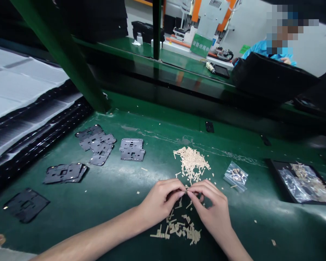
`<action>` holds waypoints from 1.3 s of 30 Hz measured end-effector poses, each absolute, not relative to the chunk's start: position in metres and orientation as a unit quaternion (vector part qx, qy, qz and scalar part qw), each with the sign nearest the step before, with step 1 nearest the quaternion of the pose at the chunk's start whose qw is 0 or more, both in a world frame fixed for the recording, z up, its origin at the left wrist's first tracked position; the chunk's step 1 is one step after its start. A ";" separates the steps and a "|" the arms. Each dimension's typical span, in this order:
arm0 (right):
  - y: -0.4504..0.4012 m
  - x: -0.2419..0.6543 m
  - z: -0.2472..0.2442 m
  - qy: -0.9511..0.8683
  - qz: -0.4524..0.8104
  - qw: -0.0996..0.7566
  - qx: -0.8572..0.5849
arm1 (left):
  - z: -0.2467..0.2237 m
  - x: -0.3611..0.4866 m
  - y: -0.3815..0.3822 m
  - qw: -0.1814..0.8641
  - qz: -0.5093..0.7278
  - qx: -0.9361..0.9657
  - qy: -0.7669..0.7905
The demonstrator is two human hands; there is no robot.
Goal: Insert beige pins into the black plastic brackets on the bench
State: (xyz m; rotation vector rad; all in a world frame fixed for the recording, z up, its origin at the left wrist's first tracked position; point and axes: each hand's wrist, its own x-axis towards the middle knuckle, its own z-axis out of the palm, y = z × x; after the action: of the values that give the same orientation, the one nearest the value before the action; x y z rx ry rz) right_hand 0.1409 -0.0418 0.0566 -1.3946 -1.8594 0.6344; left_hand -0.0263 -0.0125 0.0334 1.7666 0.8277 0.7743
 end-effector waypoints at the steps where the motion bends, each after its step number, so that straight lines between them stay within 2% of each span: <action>1: -0.043 0.140 0.056 -0.727 0.227 0.369 -0.532 | 0.033 -0.026 -0.014 0.480 0.329 0.739 0.339; 6: -0.046 0.135 0.054 -0.745 0.186 0.380 -0.515 | 0.029 -0.026 -0.019 0.421 0.331 0.773 0.340; 10: -0.047 0.132 0.054 -0.753 0.162 0.380 -0.512 | 0.028 -0.025 -0.020 0.422 0.327 0.773 0.344; 12: -0.046 0.133 0.054 -0.755 0.147 0.376 -0.518 | 0.030 -0.024 -0.020 0.454 0.326 0.752 0.349; 17: -0.039 0.144 0.048 -0.739 0.049 0.364 -0.565 | 0.032 -0.022 -0.013 0.608 0.311 0.613 0.398; 20: -0.040 0.145 0.044 -0.760 0.012 0.354 -0.545 | 0.030 -0.022 -0.009 0.636 0.328 0.562 0.415; 26: -0.049 0.133 0.038 -0.804 -0.031 0.346 -0.483 | 0.027 -0.019 -0.013 0.619 0.333 0.578 0.416; 34: -0.051 0.129 0.035 -0.798 -0.027 0.345 -0.494 | 0.026 -0.019 -0.019 0.490 0.363 0.676 0.413; 39: -0.051 0.128 0.037 -0.794 -0.002 0.366 -0.486 | 0.029 -0.020 -0.019 0.532 0.348 0.655 0.407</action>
State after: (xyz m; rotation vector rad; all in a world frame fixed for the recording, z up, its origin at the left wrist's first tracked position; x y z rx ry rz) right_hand 0.1280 -0.0513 0.0366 -1.2502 -2.0406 -0.0062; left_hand -0.0203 -0.0192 0.0290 1.5628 0.9713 0.8303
